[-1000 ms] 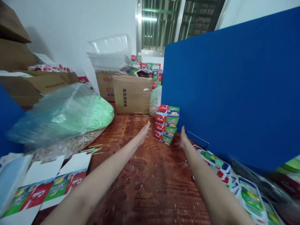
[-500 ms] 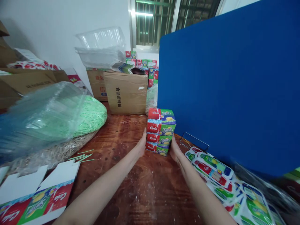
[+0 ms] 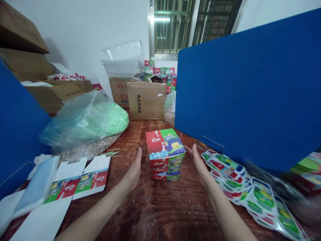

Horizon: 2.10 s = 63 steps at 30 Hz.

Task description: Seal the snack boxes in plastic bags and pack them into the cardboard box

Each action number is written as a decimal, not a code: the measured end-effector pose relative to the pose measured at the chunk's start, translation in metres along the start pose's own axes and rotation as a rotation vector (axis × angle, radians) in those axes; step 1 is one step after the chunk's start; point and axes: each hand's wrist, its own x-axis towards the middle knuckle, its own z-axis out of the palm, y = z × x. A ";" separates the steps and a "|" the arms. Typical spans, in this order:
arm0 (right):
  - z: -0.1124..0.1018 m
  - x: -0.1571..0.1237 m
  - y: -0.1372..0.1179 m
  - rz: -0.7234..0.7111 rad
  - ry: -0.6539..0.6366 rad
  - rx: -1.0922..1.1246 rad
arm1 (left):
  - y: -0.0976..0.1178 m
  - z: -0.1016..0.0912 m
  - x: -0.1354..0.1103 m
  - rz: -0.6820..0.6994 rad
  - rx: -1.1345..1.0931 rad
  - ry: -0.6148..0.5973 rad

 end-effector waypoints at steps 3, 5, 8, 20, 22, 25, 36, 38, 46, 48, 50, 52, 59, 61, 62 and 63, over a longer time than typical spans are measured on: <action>0.026 -0.014 -0.025 -0.123 -0.043 -0.164 | 0.026 0.012 0.005 -0.011 -0.199 0.015; 0.041 -0.024 -0.028 -0.196 -0.011 -0.277 | 0.034 0.020 0.003 0.043 -0.248 0.029; 0.055 -0.043 -0.022 -0.316 0.059 -0.490 | 0.033 0.020 -0.012 0.080 -0.270 0.060; 0.102 -0.108 0.039 -0.968 -0.531 -1.117 | -0.091 -0.043 -0.155 -0.198 -0.287 0.227; 0.104 -0.098 0.054 -0.961 -0.601 -1.087 | -0.104 -0.042 -0.166 -0.366 -0.256 0.261; 0.111 -0.089 0.062 -0.926 -0.689 -1.112 | -0.105 -0.042 -0.172 -0.544 -0.188 0.240; 0.057 -0.018 -0.014 -0.625 0.490 -0.795 | -0.002 -0.039 -0.169 0.149 0.655 0.181; 0.042 0.004 -0.015 -0.273 0.456 -0.780 | 0.027 -0.033 -0.130 0.313 0.592 0.260; 0.043 0.009 0.003 -0.100 0.132 -0.463 | 0.046 0.009 0.016 -0.359 0.106 -0.003; 0.043 0.002 -0.001 -0.122 0.104 -0.416 | 0.044 0.018 0.012 -0.345 0.021 -0.058; 0.040 -0.010 -0.009 -0.184 0.051 -0.441 | 0.045 0.025 -0.003 -0.343 -0.082 -0.074; 0.032 -0.028 -0.020 -0.268 0.014 -0.521 | 0.048 0.033 -0.022 -0.340 -0.208 -0.089; -0.028 -0.112 -0.035 -0.572 0.007 -0.845 | 0.020 0.091 -0.085 -0.607 -0.525 -0.071; -0.041 -0.125 -0.022 -0.619 -0.066 -0.926 | -0.010 0.108 -0.098 -0.681 -0.617 0.006; -0.045 -0.128 -0.014 -0.619 -0.108 -0.956 | -0.027 0.114 -0.104 -0.695 -0.670 0.054; -0.047 -0.130 -0.005 -0.616 -0.152 -0.980 | -0.044 0.119 -0.108 -0.691 -0.721 0.095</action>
